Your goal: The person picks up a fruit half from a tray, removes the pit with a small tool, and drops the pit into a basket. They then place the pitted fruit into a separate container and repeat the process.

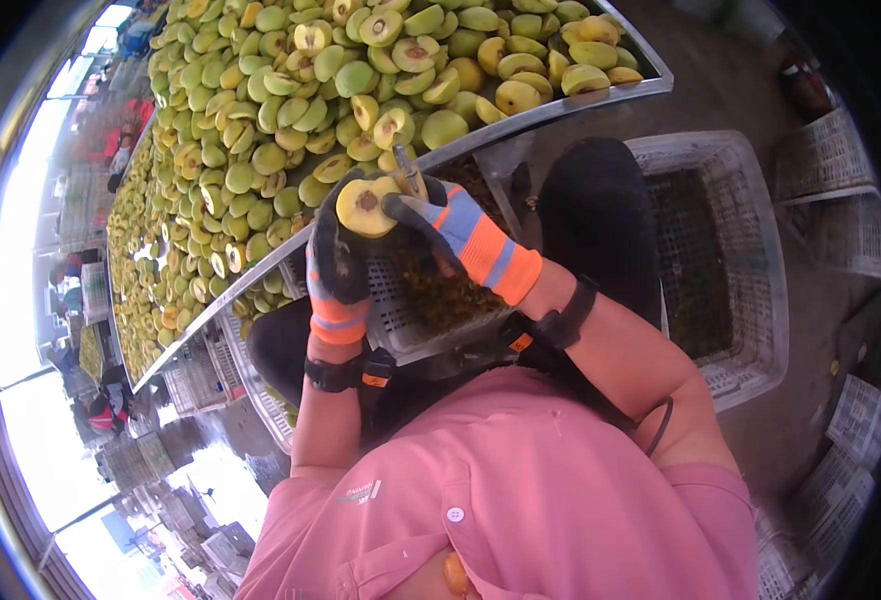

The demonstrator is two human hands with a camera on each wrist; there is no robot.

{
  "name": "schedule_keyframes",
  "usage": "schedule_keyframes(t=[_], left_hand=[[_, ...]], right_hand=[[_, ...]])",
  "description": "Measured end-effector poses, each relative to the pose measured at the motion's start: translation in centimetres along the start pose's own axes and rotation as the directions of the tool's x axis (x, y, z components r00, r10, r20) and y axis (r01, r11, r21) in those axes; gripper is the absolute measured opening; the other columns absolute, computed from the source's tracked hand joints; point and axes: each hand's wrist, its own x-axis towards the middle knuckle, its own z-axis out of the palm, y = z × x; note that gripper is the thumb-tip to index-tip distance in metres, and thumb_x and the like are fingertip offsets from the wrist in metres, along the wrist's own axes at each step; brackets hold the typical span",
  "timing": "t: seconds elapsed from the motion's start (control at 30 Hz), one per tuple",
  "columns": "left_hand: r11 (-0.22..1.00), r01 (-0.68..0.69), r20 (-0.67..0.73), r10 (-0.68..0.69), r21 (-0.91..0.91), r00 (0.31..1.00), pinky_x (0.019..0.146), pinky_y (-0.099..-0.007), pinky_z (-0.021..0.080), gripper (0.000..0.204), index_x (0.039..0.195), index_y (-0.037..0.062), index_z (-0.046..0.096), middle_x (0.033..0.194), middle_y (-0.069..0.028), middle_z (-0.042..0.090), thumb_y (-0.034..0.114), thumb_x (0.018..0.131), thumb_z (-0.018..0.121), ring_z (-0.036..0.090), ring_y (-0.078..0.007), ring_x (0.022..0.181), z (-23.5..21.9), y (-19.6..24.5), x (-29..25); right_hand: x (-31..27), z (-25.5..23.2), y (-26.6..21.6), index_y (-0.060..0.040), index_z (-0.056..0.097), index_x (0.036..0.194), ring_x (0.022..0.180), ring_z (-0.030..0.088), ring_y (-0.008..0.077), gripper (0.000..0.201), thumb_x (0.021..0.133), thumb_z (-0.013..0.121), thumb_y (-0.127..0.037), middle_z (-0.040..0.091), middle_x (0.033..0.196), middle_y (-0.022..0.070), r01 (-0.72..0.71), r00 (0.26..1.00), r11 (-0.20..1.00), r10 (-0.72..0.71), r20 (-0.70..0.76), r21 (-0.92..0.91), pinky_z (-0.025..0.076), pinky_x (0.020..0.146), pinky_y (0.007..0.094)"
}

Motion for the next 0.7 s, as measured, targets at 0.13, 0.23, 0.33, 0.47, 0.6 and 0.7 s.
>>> schedule_keyframes(t=[0.13,0.23,0.33,0.47,0.6,0.7], left_hand=[[0.883,-0.084,-0.14,0.166,0.462,0.976,0.087,-0.0349,0.049,0.029,0.119,-0.0037,0.052,0.103,-0.0129,0.064,0.013,0.095,0.049,0.061,-0.0223,0.095,0.5,-2.9,-0.3],[0.863,-0.106,-0.26,0.263,0.493,0.929,0.076,-0.0329,0.051,0.022,0.107,-0.0015,0.058,0.091,-0.0086,0.066,0.015,0.094,0.052,0.062,-0.0183,0.082,0.3,-3.8,-0.1],[1.0,0.018,-0.366,-0.015,0.003,0.931,0.074,-0.0305,0.05,0.026,0.104,-0.0013,0.061,0.093,-0.0074,0.065,0.02,0.097,0.049,0.061,-0.0156,0.083,-0.3,-3.4,0.3],[0.987,0.018,-0.322,0.035,0.159,0.946,0.077,-0.0287,0.049,0.031,0.103,-0.0015,0.062,0.093,-0.0064,0.063,0.025,0.1,0.044,0.058,-0.0139,0.085,0.0,-2.5,0.3],[0.959,-0.056,-0.222,0.121,0.279,0.967,0.081,-0.0284,0.046,0.028,0.105,-0.0016,0.06,0.095,-0.0065,0.061,0.022,0.099,0.046,0.056,-0.0147,0.088,0.5,-2.2,0.1],[0.932,-0.103,-0.182,0.174,0.347,0.968,0.082,-0.0287,0.045,0.026,0.107,-0.0017,0.059,0.097,-0.0064,0.06,0.02,0.099,0.048,0.056,-0.0154,0.089,0.4,-2.5,-0.2]], right_hand=[[0.1,1.0,0.9,-0.0058,0.059,0.117,0.051,0.051,0.0086,0.039,0.087,0.068,-0.029,0.064,0.084,0.0016,-0.035,0.998,0.999,0.034,0.054,0.03,0.038,0.041,0.0232],[2.2,1.6,5.2,-0.0037,0.06,0.116,0.07,0.057,0.0091,0.035,0.087,0.067,-0.021,0.065,0.087,0.0023,0.286,0.958,0.955,-0.284,-0.037,0.076,0.048,0.06,0.025],[0.7,1.2,3.9,-0.0019,0.061,0.114,0.082,0.056,0.0085,0.03,0.087,0.065,-0.013,0.066,0.09,0.0022,0.25,0.966,0.933,-0.258,0.0,-0.259,0.048,0.076,0.0265],[0.4,1.5,4.2,-0.0017,0.064,0.108,0.075,0.052,0.0077,0.024,0.086,0.064,-0.012,0.064,0.085,0.0008,0.111,0.993,0.972,-0.099,0.07,-0.209,0.047,0.068,0.0267],[0.4,1.0,3.3,-0.0028,0.066,0.103,0.069,0.05,0.0079,0.021,0.087,0.063,-0.015,0.062,0.078,-0.0006,-0.083,0.991,0.991,0.093,0.095,-0.104,0.044,0.062,0.0266],[0.1,1.3,2.7,-0.0036,0.066,0.102,0.066,0.049,0.0081,0.021,0.087,0.063,-0.017,0.061,0.076,-0.0006,-0.15,0.982,0.979,0.164,0.097,-0.137,0.043,0.06,0.0258]])
